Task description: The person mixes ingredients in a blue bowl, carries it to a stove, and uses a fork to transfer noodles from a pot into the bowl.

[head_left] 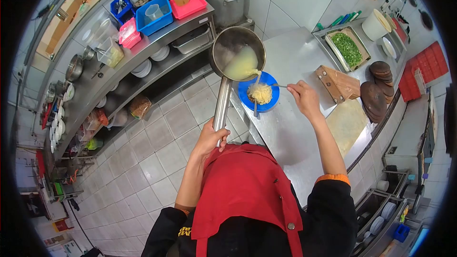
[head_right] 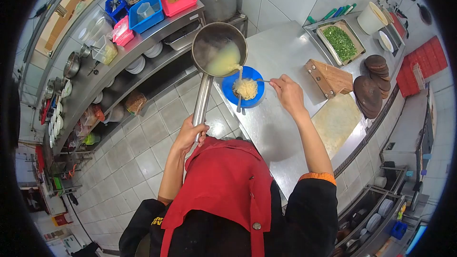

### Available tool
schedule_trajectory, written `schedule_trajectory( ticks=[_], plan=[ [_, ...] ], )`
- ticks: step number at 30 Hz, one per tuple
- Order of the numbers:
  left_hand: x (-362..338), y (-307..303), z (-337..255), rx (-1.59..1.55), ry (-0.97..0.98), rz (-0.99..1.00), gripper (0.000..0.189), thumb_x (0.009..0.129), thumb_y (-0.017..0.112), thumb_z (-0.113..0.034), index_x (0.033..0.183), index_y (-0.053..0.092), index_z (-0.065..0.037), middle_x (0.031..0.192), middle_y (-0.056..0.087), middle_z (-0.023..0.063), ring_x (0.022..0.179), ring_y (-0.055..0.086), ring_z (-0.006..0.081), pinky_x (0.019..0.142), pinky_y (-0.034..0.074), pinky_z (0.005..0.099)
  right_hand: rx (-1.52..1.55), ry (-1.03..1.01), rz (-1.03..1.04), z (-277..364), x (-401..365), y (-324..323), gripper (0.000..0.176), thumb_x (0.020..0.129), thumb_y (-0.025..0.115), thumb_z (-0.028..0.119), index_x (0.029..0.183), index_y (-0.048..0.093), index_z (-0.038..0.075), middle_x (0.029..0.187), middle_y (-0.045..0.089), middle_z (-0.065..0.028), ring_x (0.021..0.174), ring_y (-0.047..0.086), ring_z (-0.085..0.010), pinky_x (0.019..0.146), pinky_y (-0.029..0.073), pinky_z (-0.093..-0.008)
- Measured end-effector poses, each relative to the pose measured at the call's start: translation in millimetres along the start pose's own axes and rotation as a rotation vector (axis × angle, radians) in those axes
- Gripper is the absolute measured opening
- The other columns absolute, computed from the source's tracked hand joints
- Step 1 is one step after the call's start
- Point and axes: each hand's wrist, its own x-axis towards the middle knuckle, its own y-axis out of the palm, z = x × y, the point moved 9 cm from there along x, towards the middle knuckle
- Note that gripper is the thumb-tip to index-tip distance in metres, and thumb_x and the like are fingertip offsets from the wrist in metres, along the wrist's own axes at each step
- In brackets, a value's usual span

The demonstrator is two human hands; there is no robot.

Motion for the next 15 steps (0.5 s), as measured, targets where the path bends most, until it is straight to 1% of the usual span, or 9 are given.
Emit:
schedule_trajectory(
  ticks=[4,6,7,9,10,12,13,15],
  plan=[
    [-1.7,1.7,-1.2,-0.004,0.013,0.014,0.023,0.076,0.058,0.0,0.092,0.043,-0.003,0.059,0.048,0.0043,0.042,0.047,0.0108,0.032,0.037,0.0254,-0.035,0.022,-0.074,20.7,19.2,-44.5,0.017,0.087,0.062,0.023,0.089,0.069,0.008,0.07,0.056,-0.0094,0.063,0.058,-0.0246,0.057,0.044,-0.0357],
    [-1.4,2.6,-0.5,-0.003,0.014,0.018,0.022,0.076,0.058,0.001,0.092,0.043,-0.003,0.059,0.048,0.0044,0.042,0.047,0.0109,0.032,0.037,0.0254,0.07,0.119,-0.208,20.8,28.2,-73.4,0.017,0.087,0.062,0.024,0.089,0.07,0.008,0.071,0.057,-0.0088,0.064,0.058,-0.0265,0.057,0.045,-0.037],
    [-0.8,2.1,0.0,0.007,0.02,0.017,0.022,0.076,0.058,0.001,0.092,0.043,-0.003,0.059,0.048,0.0044,0.042,0.047,0.0109,0.032,0.037,0.0256,0.066,0.122,-0.208,22.1,33.0,-74.7,0.017,0.087,0.062,0.024,0.089,0.07,0.008,0.071,0.057,-0.0088,0.064,0.058,-0.0265,0.057,0.045,-0.037],
    [-0.3,3.6,0.0,0.023,0.023,0.022,0.022,0.076,0.058,0.001,0.092,0.043,-0.003,0.059,0.048,0.0045,0.042,0.047,0.0109,0.032,0.037,0.0258,0.149,0.053,-0.275,29.9,44.6,-78.8,0.012,0.085,0.065,0.017,0.089,0.069,0.006,0.072,0.057,-0.0108,0.062,0.057,-0.0253,0.057,0.043,-0.0347],
    [-0.7,5.0,-0.6,0.01,0.019,0.028,0.022,0.077,0.057,0.002,0.093,0.042,-0.003,0.058,0.049,0.0053,0.041,0.048,0.012,0.032,0.037,0.0264,0.146,0.059,-0.28,28.9,51.0,-72.6,0.012,0.085,0.065,0.017,0.089,0.069,0.006,0.072,0.057,-0.0108,0.062,0.057,-0.0253,0.057,0.043,-0.0347],
    [-0.1,6.6,-0.9,0.004,0.016,0.04,0.022,0.077,0.057,0.003,0.093,0.042,-0.002,0.058,0.049,0.0061,0.041,0.048,0.0131,0.032,0.038,0.027,0.121,-0.118,-0.307,40.0,62.4,-53.2,0.014,0.085,0.065,0.02,0.089,0.069,0.007,0.072,0.057,-0.0097,0.062,0.057,-0.0259,0.056,0.044,-0.0352],
    [0.6,6.5,0.7,0.014,0.018,0.047,0.022,0.077,0.057,0.003,0.093,0.042,-0.002,0.058,0.049,0.006,0.041,0.048,0.013,0.032,0.038,0.027,0.12,-0.117,-0.314,38.5,68.0,-43.0,0.014,0.085,0.065,0.02,0.089,0.069,0.007,0.072,0.057,-0.0097,0.062,0.057,-0.0259,0.056,0.044,-0.0352],
    [-0.9,6.2,0.6,0.027,0.024,0.048,0.022,0.077,0.057,0.003,0.093,0.042,-0.002,0.059,0.049,0.0059,0.041,0.048,0.0129,0.032,0.038,0.027,-0.052,-0.126,-0.222,42.4,78.9,-16.6,0.019,0.086,0.062,0.03,0.086,0.07,0.012,0.071,0.056,-0.0065,0.064,0.059,-0.0278,0.056,0.047,-0.0374]
  ],
)
